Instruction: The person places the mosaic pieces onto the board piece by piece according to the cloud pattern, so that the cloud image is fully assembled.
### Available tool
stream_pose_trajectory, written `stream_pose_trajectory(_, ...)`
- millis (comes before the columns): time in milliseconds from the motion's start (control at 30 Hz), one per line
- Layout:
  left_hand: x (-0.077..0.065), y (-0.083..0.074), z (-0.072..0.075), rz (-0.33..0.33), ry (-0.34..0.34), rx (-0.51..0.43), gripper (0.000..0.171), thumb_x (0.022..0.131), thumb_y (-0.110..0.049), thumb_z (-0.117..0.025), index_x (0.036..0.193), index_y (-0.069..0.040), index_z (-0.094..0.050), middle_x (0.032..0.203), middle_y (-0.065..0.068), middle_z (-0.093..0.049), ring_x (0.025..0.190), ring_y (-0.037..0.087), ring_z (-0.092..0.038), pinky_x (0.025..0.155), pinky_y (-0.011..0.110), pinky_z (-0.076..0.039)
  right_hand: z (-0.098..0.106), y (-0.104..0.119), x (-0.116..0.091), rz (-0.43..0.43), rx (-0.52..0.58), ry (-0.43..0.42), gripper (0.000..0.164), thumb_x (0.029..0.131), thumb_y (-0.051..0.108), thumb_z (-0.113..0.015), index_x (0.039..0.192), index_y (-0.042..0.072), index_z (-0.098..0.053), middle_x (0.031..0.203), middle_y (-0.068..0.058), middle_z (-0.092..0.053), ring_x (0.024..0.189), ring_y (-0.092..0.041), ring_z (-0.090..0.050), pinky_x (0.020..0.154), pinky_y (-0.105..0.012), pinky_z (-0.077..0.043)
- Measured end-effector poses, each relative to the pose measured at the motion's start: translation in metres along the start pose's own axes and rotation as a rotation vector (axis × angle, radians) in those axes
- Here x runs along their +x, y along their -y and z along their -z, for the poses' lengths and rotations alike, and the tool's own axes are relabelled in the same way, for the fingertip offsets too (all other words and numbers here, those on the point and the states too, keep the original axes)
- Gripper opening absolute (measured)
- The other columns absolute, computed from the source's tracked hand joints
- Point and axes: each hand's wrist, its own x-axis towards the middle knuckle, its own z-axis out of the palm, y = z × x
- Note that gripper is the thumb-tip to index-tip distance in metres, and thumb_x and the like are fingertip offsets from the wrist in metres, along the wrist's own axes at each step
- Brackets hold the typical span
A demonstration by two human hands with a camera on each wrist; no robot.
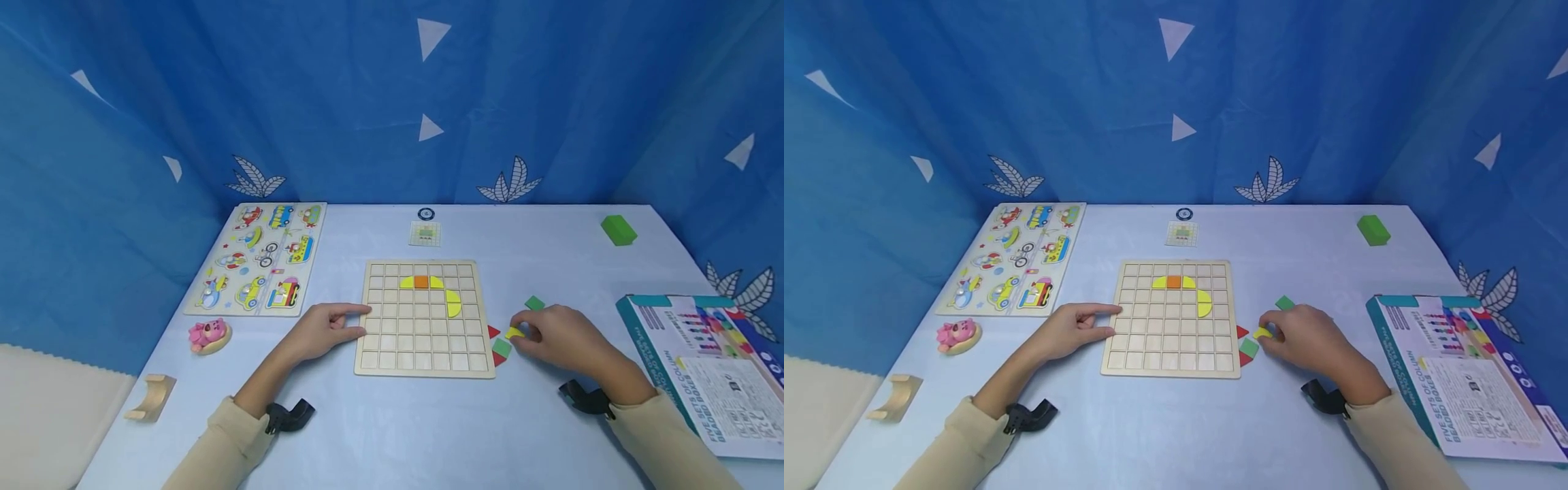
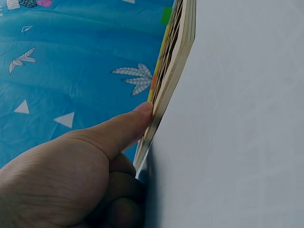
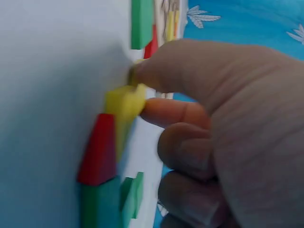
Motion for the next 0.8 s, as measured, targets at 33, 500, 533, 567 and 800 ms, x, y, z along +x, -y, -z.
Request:
stream_pose_trajectory(33, 0.000, 0.000, 0.000, 0.000, 0.001, 0.000, 0.039, 0.090, -0.033, -0.081, 0.128, -0.030, -0.072, 0.056, -0.006, -0.035, 0.050, 0.013, -0.031, 0.053, 0.026, -0.028, -0.001, 0.000, 0.000, 0.006, -0.007, -0.013, 0.030, 0.083, 0.027, -0.085, 0.108, 0.012, -0.077, 0.055, 0.010, -0.043, 0.055, -0.009, -0.043, 0.051, -0.027, -0.035)
stream_pose_trajectory(500, 0.000, -0.001, 0.001, 0.006, -0.004, 0.010, 0.039, 0.090, -0.033, -0.081, 0.128, -0.030, -0.072, 0.056, -0.006, -0.036, 0.050, 0.013, -0.031, 0.053, 0.026, -0.028, 0.007, 0.023, 0.027, 0.124, 0.049, -0.086, 0.026, 0.085, 0.031, -0.083, 0.104, 0.015, -0.078, 0.055, 0.012, -0.042, 0.050, -0.007, -0.039, 0.048, -0.025, -0.032)
stream_pose_trajectory(533, 0.000, -0.001, 0.001, 0.005, -0.003, 0.009, 0.039, 0.090, -0.033, -0.081, 0.128, -0.030, -0.072, 0.056, -0.006, -0.036, 0.050, 0.013, -0.031, 0.053, 0.026, -0.028, 0.007, 0.028, 0.032, 0.136, 0.058, -0.080, 0.027, 0.085, 0.033, -0.083, 0.104, 0.015, -0.078, 0.055, 0.012, -0.042, 0.050, -0.007, -0.039, 0.048, -0.025, -0.033)
stream_pose_trajectory(567, 0.000, -0.001, 0.001, 0.004, -0.002, 0.008, 0.039, 0.090, -0.033, -0.081, 0.128, -0.030, -0.072, 0.056, -0.006, -0.036, 0.050, 0.013, -0.031, 0.053, 0.026, -0.029, 0.006, 0.033, 0.038, 0.154, 0.062, -0.078, 0.028, 0.085, 0.034, -0.083, 0.104, 0.015, -0.078, 0.055, 0.012, -0.042, 0.050, -0.007, -0.039, 0.048, -0.025, -0.032)
stream_pose_trajectory(800, -0.001, -0.002, 0.000, 0.001, -0.004, 0.002, 0.039, 0.090, -0.032, -0.081, 0.128, -0.029, -0.072, 0.055, -0.006, -0.036, 0.050, 0.012, -0.031, 0.053, 0.026, -0.028, -0.005, 0.074, 0.077, 0.295, 0.090, -0.094, 0.024, 0.087, 0.036, -0.080, 0.099, 0.016, -0.078, 0.055, 0.014, -0.045, 0.051, -0.005, -0.041, 0.050, -0.026, -0.034)
